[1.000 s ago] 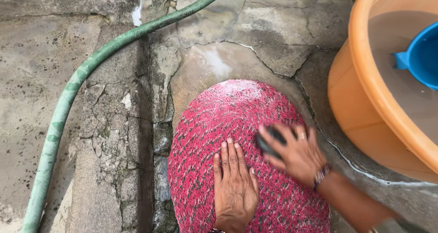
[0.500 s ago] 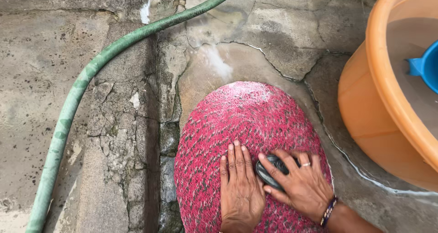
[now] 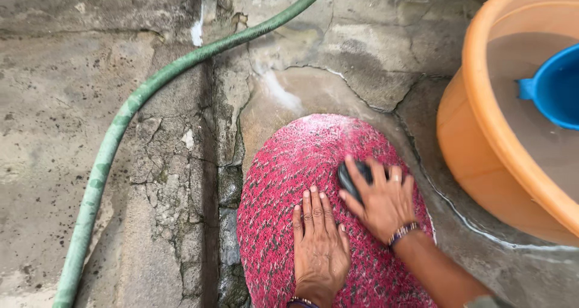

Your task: The person washes rugs by hand on a concrete floor using a brush, soap, and water from a bucket and hose.

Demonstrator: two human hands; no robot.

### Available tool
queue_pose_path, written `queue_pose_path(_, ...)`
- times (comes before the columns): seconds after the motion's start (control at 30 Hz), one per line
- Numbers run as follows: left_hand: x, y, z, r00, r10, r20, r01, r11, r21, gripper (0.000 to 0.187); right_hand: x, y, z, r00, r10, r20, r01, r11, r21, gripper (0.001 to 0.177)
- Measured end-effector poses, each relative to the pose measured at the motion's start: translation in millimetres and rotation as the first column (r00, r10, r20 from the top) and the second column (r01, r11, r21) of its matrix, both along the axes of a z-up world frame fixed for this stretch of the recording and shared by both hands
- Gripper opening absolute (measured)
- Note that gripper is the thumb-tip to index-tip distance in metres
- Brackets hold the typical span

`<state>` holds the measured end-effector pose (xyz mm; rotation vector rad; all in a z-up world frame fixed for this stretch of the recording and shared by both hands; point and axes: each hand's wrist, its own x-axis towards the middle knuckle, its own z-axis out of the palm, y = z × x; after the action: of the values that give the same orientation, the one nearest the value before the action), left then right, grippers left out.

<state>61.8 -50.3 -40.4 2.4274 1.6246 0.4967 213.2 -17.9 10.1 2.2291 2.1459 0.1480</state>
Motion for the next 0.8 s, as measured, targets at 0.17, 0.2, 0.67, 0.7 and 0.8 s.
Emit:
queue_pose_path(0.17, -5.8, 0.3, -9.9, 0.999, -0.053, 0.006, 0.053, 0.998, -0.045, 0.073, -14.2, -61.6, 21.4, 0.999, -0.026, 0.025, 0.029, 0.989, -0.142, 0.081)
queue_pose_path(0.2, -6.0, 2.0, -11.1, 0.998, -0.069, 0.011, 0.069, 0.996, -0.064, 0.074, -14.1, -67.3, 25.3, 0.999, -0.022, 0.027, 0.025, 0.99, -0.139, 0.082)
queue_pose_path(0.67, -10.3, 42.2, 141.7, 0.891, -0.453, 0.012, 0.408, 0.79, -0.458, 0.026, -6.3, -114.0, 88.8, 0.961, -0.272, -0.053, 0.273, 0.962, 0.014, 0.051)
queue_pose_path(0.7, 0.8, 41.8, 153.0, 0.9, -0.43, 0.069, 0.418, 0.811, -0.409, 0.025, -7.3, -104.8, 103.7, 0.972, -0.207, -0.113, 0.216, 0.974, 0.068, 0.045)
queue_pose_path(0.8, 42.7, 55.8, 179.0, 0.851, -0.451, 0.268, 0.483, 0.873, -0.066, 0.02, -3.9, -73.4, 153.6, 0.983, -0.17, -0.067, 0.176, 0.979, 0.106, 0.02)
